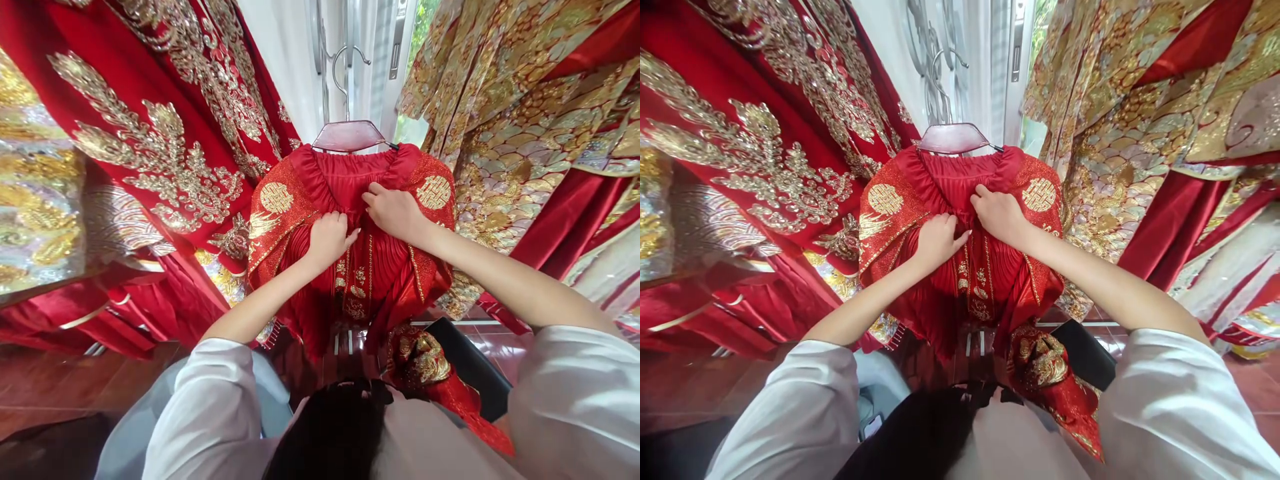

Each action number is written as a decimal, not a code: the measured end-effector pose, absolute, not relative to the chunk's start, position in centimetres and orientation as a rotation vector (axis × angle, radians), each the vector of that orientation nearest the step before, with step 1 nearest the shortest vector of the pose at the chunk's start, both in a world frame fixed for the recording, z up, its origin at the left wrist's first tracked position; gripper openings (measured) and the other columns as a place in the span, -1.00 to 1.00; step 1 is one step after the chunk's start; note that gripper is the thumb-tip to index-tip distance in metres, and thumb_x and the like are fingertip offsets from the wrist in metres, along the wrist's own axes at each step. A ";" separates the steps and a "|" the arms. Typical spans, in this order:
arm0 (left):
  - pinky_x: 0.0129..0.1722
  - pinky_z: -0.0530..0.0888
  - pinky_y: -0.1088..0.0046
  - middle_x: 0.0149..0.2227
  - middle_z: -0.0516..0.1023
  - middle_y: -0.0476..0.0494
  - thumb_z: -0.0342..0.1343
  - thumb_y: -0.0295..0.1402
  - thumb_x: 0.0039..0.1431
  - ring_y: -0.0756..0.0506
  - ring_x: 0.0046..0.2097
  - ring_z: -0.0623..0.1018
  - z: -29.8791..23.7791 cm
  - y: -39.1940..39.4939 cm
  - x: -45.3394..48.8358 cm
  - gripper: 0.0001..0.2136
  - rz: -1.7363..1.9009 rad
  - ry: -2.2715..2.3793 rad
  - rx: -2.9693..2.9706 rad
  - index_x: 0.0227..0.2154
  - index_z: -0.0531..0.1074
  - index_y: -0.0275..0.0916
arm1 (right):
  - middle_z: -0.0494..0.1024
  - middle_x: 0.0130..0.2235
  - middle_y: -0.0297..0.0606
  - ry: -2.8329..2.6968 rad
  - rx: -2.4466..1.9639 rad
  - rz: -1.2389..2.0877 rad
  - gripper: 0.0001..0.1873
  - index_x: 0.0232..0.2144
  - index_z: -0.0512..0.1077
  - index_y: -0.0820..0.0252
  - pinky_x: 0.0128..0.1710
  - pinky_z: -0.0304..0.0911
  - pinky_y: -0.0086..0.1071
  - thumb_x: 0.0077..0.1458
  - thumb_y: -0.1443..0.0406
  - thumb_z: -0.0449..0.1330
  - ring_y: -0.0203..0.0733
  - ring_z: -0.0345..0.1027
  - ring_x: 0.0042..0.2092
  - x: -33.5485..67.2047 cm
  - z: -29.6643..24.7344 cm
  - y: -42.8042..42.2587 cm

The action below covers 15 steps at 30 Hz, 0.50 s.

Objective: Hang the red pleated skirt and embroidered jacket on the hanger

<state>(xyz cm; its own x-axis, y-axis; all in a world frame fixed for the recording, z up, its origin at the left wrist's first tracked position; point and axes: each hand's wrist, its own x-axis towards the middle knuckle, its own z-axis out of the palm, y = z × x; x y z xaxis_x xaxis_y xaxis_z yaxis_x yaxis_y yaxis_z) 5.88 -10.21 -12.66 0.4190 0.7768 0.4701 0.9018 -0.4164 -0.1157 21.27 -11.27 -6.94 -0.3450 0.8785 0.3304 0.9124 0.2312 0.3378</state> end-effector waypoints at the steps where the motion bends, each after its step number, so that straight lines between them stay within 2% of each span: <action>1: -0.24 0.36 0.31 -0.22 0.50 -0.35 -0.10 -0.13 0.29 -0.25 -0.13 0.50 -12.9 -10.0 6.2 -0.62 -0.477 -1.487 -2.341 -0.18 0.40 -0.38 | 0.38 -0.02 -0.07 -2.417 -1.761 -0.742 -0.66 -0.03 0.37 0.26 -0.47 -0.05 -0.40 0.28 0.35 -0.12 -0.15 0.42 -0.22 21.1 -6.9 -11.0; 6: -0.27 0.40 0.36 -0.20 0.53 -0.33 -0.12 -0.27 0.30 -0.24 -0.12 0.55 -13.5 -8.4 6.8 -0.69 -0.464 -1.594 -2.383 -0.17 0.44 -0.36 | 0.41 -0.02 0.00 -2.481 -1.794 -0.756 -0.64 -0.11 0.44 0.35 -0.45 0.03 -0.38 0.25 0.46 -0.13 -0.06 0.45 -0.16 20.7 -6.4 -10.5; 8: -0.27 0.41 0.36 -0.20 0.55 -0.31 -0.15 -0.32 0.30 -0.22 -0.14 0.56 -13.6 -8.0 6.7 -0.71 -0.486 -1.617 -2.399 -0.19 0.45 -0.33 | 0.43 -0.03 0.00 -2.478 -1.803 -0.756 -0.62 -0.08 0.44 0.37 -0.44 0.05 -0.37 0.22 0.50 -0.13 -0.02 0.45 -0.13 20.6 -6.2 -10.6; 13: -0.25 0.43 0.31 -0.32 0.57 -0.26 -0.09 -0.12 0.27 -0.24 -0.21 0.58 -13.9 -7.7 7.1 -0.65 -0.645 -1.722 -2.446 -0.31 0.48 -0.29 | 0.43 -0.04 0.06 -2.497 -1.826 -0.729 -0.61 -0.12 0.46 0.41 -0.42 0.12 -0.37 0.20 0.51 -0.14 0.03 0.45 -0.12 20.2 -6.1 -10.9; 15: -0.24 0.42 0.31 -0.32 0.56 -0.27 -0.02 -0.10 0.24 -0.24 -0.22 0.57 -14.3 -7.5 7.5 -0.67 -0.713 -1.778 -2.471 -0.34 0.47 -0.28 | 0.43 -0.04 0.10 -2.501 -1.837 -0.702 -0.60 -0.11 0.45 0.43 -0.40 0.16 -0.37 0.19 0.52 -0.14 0.02 0.46 -0.13 20.1 -6.2 -11.0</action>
